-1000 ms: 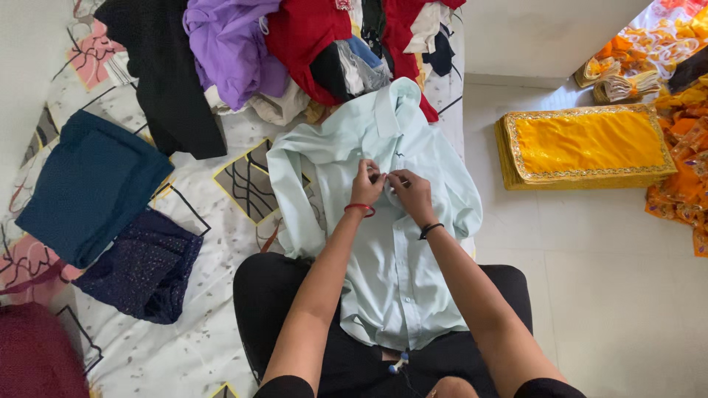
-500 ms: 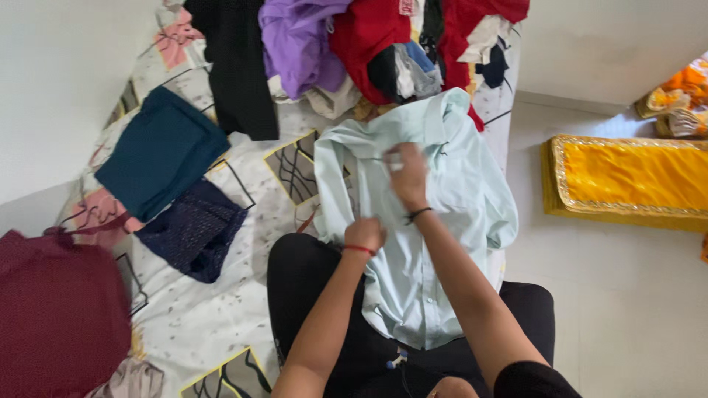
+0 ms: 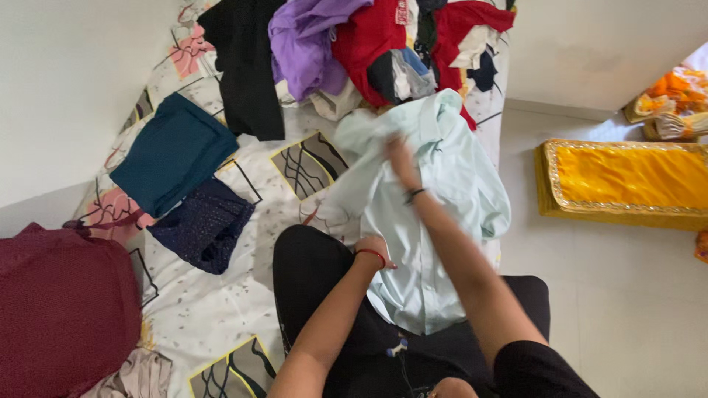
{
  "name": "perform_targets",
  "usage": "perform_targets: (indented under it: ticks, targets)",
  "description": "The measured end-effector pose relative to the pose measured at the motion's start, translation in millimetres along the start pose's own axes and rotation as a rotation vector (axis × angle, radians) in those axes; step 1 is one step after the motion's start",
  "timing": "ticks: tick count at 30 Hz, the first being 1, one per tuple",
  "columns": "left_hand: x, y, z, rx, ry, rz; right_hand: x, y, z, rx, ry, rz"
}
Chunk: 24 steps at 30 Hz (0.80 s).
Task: The person folds a dark blue patterned top, a teal long garment, and a light green button-up shirt on a bed. Each item is smoothed, folded into a compact rectangle, and placed aside.
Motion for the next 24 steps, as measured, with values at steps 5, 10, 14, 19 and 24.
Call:
perform_targets:
  ticks: [5,10,14,19,24]
  targets:
    - [-13,-3,4,-0.279,-0.026,0.026,-141,-245,28,-0.703,0.017,-0.234]
    - [-18,-28,15,-0.623,0.086,0.302,-192,-411,126,-1.199,-0.222,-0.92]
    - [-16,-46,34,-0.704,0.183,0.432,-198,-459,186,-1.263,-0.317,-1.043]
    - [26,-53,22,-0.592,0.146,0.591,-216,-490,238,-1.345,-0.429,-1.105]
    - [96,-94,15,-0.835,0.213,0.378,-228,-523,266,-1.366,-0.519,-0.99]
Point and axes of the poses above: each hand's wrist, its own z-axis away from the middle knuckle, its own y-axis out of the palm, x = y × z, the point moved 7 cm from there along -z, towards the middle knuckle, and after that the axes turned 8 degrees about -y, right-handed, at the moved point
